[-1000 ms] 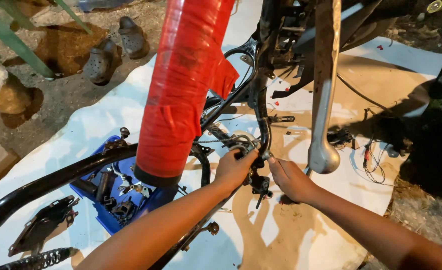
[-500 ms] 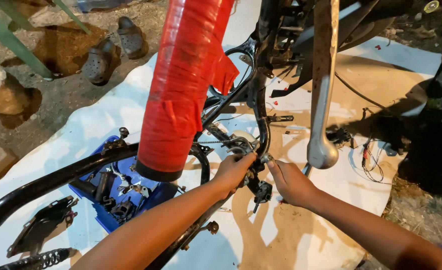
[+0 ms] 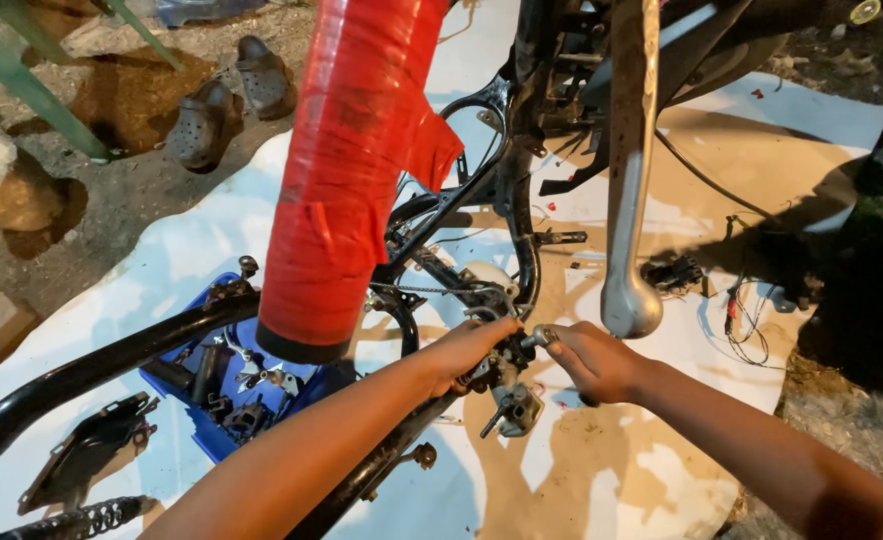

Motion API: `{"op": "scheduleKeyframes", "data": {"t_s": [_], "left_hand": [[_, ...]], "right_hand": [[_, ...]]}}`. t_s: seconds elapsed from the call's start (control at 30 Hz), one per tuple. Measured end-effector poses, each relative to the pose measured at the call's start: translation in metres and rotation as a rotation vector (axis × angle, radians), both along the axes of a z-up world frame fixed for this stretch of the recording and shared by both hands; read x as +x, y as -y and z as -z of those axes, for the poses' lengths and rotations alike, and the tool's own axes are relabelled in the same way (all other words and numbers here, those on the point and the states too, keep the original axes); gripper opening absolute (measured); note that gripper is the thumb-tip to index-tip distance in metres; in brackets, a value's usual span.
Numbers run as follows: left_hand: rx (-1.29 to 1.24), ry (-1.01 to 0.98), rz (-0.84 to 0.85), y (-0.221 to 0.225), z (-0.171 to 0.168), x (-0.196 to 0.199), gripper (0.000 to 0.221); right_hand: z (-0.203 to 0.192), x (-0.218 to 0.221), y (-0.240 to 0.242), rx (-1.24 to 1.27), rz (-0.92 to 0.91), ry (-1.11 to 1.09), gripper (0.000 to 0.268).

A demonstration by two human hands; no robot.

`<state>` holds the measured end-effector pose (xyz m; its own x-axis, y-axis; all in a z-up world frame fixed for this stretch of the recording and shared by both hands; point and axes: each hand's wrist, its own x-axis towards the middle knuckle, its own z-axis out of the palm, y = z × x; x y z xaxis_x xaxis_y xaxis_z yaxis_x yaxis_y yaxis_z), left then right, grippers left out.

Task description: The recorder is assembling components onto a motorcycle frame laid out on the ground.

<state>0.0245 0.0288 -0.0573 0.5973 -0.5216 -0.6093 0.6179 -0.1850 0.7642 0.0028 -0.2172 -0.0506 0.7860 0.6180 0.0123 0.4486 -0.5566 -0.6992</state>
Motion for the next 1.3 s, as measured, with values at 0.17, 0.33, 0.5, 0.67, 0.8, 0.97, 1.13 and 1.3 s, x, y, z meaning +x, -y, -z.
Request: {"op": "scheduleKeyframes", "data": {"t_s": [0.17, 0.33, 0.5, 0.67, 0.8, 0.97, 1.13, 1.3], "left_hand": [[0.130, -0.024, 0.203, 0.003, -0.022, -0.002, 0.043], [0.078, -0.047, 0.184, 0.003, -0.031, -0.004, 0.044], [0.079, 0.148, -0.060, 0.003, 0.014, 0.004, 0.049], [0.432, 0.585, -0.424, 0.003, 0.033, 0.006, 0.066], [0.554, 0.716, -0.528, 0.002, 0.022, 0.006, 0.075], [0.322, 0.311, -0.352, -0.010, -0.004, 0.006, 0.062], [0.176, 0.161, -0.239, -0.009, 0.016, 0.017, 0.048], [0.078, 0.134, -0.114, -0.003, -0.009, 0.010, 0.045]], "right_hand": [[0.028, 0.017, 0.019, 0.046, -0.209, 0.064, 0.054], [0.022, 0.024, 0.011, 0.160, -0.346, 0.190, 0.058], [0.017, 0.016, -0.004, 0.115, -0.169, 0.140, 0.053], [0.038, 0.007, -0.036, 0.108, 0.334, -0.252, 0.063], [-0.011, 0.001, -0.069, 0.254, 0.607, -0.829, 0.056], [0.021, 0.009, -0.059, -0.017, 0.547, -0.419, 0.064], [0.010, 0.004, -0.048, -0.056, 0.426, -0.268, 0.066], [-0.021, -0.010, -0.040, -0.064, 0.560, -0.712, 0.051]]}}
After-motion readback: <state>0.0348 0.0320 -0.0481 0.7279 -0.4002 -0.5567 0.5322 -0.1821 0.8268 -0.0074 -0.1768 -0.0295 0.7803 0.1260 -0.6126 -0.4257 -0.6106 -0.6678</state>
